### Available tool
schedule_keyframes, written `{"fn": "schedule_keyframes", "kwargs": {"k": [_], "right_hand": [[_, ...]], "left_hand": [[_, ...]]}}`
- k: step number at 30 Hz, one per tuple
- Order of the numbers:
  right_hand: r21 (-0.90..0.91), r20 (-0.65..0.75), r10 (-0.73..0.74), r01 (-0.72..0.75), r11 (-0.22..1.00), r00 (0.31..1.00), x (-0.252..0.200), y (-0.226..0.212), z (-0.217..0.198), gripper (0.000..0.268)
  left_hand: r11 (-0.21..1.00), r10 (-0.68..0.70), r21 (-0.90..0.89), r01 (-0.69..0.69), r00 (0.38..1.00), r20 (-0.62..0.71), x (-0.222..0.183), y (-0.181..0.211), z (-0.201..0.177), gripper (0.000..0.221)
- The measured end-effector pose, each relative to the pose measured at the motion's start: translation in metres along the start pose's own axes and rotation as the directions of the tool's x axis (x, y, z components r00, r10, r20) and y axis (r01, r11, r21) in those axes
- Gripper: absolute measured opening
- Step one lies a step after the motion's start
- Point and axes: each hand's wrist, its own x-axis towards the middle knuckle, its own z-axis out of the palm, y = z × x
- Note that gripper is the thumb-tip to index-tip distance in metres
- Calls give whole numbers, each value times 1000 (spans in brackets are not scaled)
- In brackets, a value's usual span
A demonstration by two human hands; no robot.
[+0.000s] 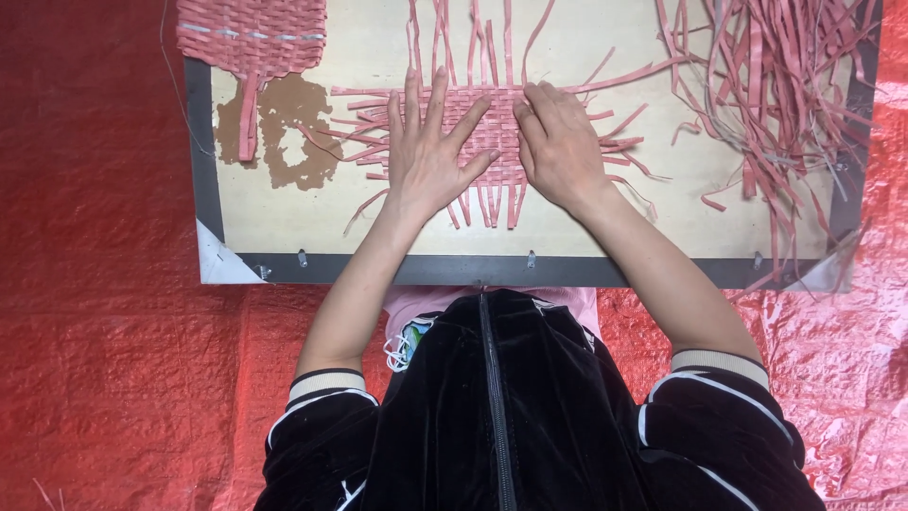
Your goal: Weaving pink plastic strips together on a board to create a rectangular woven mat.
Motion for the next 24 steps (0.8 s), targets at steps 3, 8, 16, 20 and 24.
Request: {"fn": "schedule_keyframes", "kwargs": {"k": [3,8,16,20,24], "right_hand": [[51,-1,7,-7,999,1000,0,2,1,27],[299,281,191,-275,914,940,9,12,-14,26],[615,278,251,-373,695,927,29,19,-47,31],[848,199,334,-333,412,921,34,21,-92,25],[850,-2,385,-202,487,923,16,43,-133,14]], "left_hand": [[1000,-11,3,11,999,33,0,1,-3,60],[999,-39,9,38,989,141,-2,2,-5,62],[1000,-6,-19,7,999,37,-3,1,-3,63],[1000,10,-16,-9,999,44,-2,0,-2,62],[999,38,-18,-38,999,6,-2,-1,0,61]]}}
